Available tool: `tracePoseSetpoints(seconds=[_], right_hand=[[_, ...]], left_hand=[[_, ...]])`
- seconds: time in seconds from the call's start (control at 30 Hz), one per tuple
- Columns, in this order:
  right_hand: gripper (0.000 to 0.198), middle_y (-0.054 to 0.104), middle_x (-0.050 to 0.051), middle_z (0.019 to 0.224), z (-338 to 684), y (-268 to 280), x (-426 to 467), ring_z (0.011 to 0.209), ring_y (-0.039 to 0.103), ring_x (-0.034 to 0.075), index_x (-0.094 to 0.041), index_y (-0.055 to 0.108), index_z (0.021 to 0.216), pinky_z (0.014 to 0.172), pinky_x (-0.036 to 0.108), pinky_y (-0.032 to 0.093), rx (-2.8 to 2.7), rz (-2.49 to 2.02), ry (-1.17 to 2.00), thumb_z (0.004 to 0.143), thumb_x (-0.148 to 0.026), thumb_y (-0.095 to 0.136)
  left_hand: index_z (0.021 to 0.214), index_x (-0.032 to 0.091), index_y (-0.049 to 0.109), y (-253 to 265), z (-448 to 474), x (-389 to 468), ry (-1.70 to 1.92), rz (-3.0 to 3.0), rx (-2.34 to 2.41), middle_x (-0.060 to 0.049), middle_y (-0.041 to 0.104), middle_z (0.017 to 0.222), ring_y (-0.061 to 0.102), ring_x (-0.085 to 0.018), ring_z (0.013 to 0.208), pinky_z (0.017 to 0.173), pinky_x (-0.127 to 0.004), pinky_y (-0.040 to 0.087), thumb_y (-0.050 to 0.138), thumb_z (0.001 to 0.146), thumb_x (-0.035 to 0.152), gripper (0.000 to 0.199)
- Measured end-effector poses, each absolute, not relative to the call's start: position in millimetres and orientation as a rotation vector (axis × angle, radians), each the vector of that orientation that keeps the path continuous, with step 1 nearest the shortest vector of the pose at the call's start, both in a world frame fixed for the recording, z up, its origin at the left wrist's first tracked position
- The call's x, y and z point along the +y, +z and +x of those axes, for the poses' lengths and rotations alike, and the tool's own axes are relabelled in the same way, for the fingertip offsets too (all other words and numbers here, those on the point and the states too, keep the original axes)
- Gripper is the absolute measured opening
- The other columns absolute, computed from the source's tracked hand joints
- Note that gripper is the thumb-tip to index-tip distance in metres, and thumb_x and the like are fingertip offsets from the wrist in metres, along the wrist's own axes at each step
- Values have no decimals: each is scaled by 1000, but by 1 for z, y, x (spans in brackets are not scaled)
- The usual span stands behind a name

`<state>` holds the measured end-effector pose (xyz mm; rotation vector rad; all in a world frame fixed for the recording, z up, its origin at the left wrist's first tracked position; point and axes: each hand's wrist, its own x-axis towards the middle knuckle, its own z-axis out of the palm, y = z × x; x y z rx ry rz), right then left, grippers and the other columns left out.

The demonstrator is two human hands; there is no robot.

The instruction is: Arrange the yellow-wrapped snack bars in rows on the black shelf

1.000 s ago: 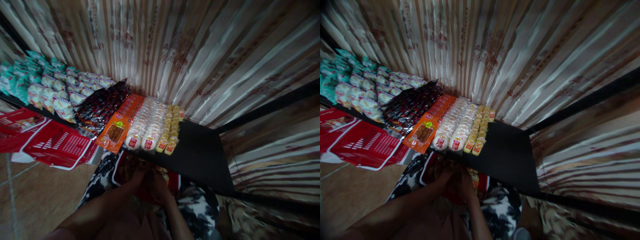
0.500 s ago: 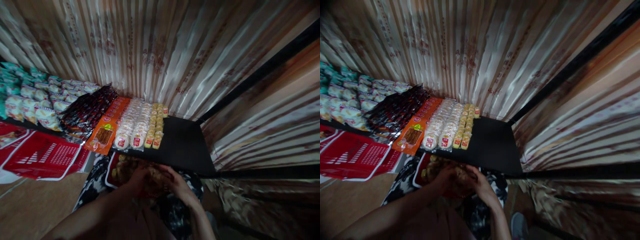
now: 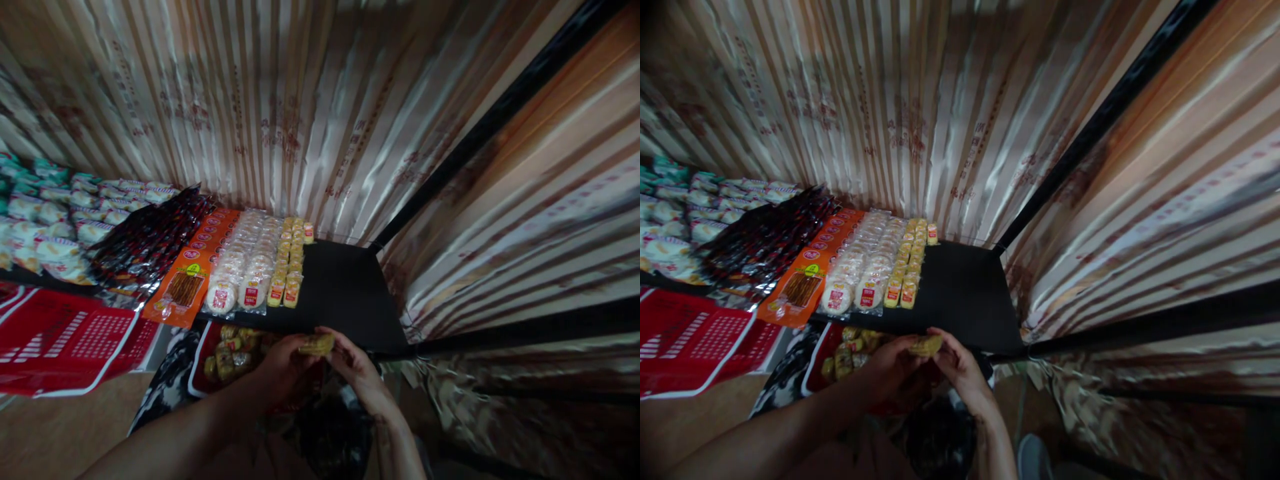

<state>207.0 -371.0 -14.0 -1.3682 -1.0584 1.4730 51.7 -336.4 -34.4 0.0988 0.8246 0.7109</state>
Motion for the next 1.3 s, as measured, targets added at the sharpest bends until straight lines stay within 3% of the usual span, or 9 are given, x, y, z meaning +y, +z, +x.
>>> tracePoseSetpoints(seconds=[0.17,0.27,0.43,0.73,0.9,1.0,1.13,1.3], right_hand=[[42,67,7,104,212,-25,-363,98,61,20,-21,63,100,92,33,44,-991,-1313,1389,68,-47,71],[43,68,5,97,215,-28,-356,87,63,17,-21,63,98,81,29,47,-893,-1333,1327,66,-48,72],[47,69,6,88,221,-30,-343,77,62,16,-18,63,91,65,23,47,-781,-1451,1201,59,-51,74],[57,69,8,95,234,-44,-315,86,65,21,-19,62,100,78,32,51,-776,-1443,1179,54,-49,77],[53,70,6,91,246,-48,-281,82,65,20,-18,63,100,76,33,52,-794,-1439,1083,56,-44,76],[51,69,5,86,256,-51,-253,79,64,19,-17,64,100,72,31,51,-848,-1466,993,57,-43,73],[50,67,3,80,261,-53,-213,74,63,18,-17,63,102,69,30,51,-915,-1513,903,59,-41,68],[47,66,2,80,258,-55,-166,74,63,18,-18,57,105,72,31,50,-1049,-1564,788,62,-39,60]], left_hand=[[83,11,61,-31,65,-330,623,36,837,-5,69,74,64,-12,66,73,-23,50,44,90,21,21],[85,7,61,-26,72,-327,590,55,815,-8,67,68,65,-14,62,68,-24,51,38,92,25,30],[85,6,60,-22,85,-319,593,60,832,-8,64,65,64,-14,60,70,-24,51,45,88,22,22],[74,10,60,-29,115,-295,666,44,893,-4,60,62,60,-10,58,78,-24,50,51,88,21,20],[83,9,56,-21,126,-281,773,34,985,-4,57,63,60,-12,56,73,-26,52,48,87,17,13],[100,10,53,-19,132,-271,831,140,1137,-6,59,79,61,-12,59,65,-27,53,48,84,14,17],[111,15,54,-12,143,-250,884,273,1202,-11,54,118,61,-20,92,59,-23,52,49,82,17,30],[120,20,52,2,163,-219,953,289,1115,-6,52,128,54,-20,110,79,-24,51,43,89,29,33]])
